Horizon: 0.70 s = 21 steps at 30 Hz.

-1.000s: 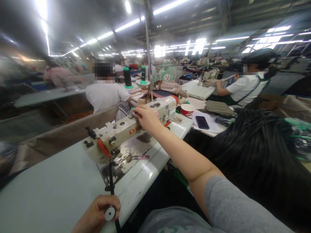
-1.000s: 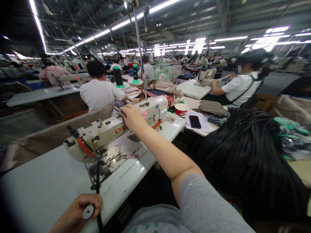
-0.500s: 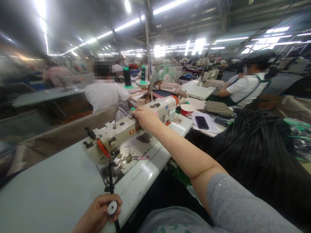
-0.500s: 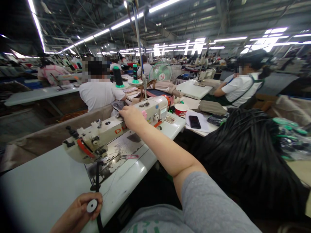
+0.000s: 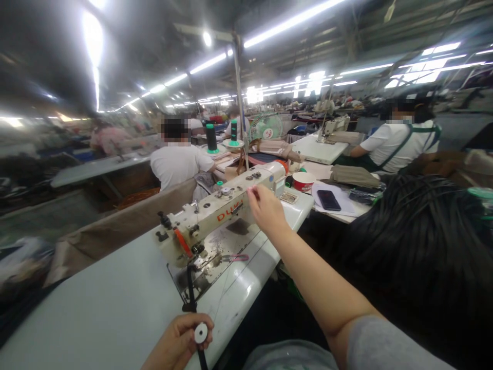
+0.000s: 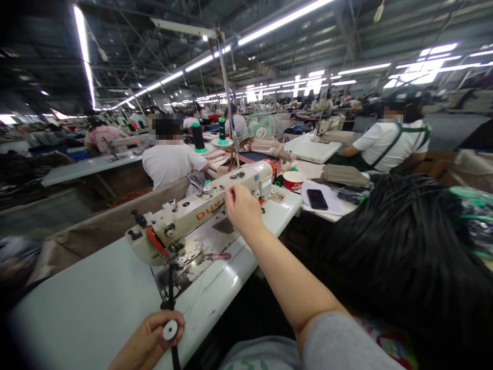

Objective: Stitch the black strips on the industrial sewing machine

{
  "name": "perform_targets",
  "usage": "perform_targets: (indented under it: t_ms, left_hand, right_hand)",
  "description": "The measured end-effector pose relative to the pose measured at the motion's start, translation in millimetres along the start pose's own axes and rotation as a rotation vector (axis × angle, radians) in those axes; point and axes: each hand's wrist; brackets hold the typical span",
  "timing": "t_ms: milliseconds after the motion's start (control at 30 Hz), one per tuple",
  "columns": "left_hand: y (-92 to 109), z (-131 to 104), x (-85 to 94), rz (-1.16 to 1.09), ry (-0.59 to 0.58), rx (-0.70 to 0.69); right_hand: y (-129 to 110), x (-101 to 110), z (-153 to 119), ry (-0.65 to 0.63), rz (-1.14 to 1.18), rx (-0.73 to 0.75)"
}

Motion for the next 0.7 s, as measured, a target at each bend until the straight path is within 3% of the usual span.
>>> perform_targets:
  t_ms: [100, 167, 200, 267, 367, 533, 700]
  left_hand:
    - [3.4, -0.9, -3.4, 0.032, -0.022, -0.008]
    - [5.3, -0.9, -2.9, 0.071, -0.036, -0.026]
    - [5.8, -0.9, -2.0, 0.094, -0.049, -0.042]
    - [5.8, -1.1, 0.4, 0.125, -0.065, -0.089]
    - [3.4, -1.9, 3.4, 0.093, -0.031, -0.147]
    - [-2.1, 1.0, 9.2, 0.015, 0.023, -0.168]
    - [-2.3, 4.1, 13.4, 0.016, -0.013, -0.176]
  right_hand:
    - [2.9, 3.3, -31.2, -0.318, 0.408, -0.348]
    - [5.3, 2.9, -39.1, -0.473, 0.771, -0.410]
    - [7.4, 3.4, -37.9, -0.469, 0.852, -0.404]
    - [14.5, 7.0, -26.6, -0.369, 0.754, -0.377]
    - [31.8, 17.1, 3.1, -0.247, 0.408, -0.378]
    - [49.4, 28.3, 48.5, -0.232, 0.046, -0.323]
    - [32.4, 24.1, 70.6, -0.328, -0.232, -0.146]
Point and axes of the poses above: each hand's wrist, its own z-axis towards the middle knuckle, its own x-axis out of the back of the hand, y = z × x, and after that the axes turned 12 degrees about x, right-handed
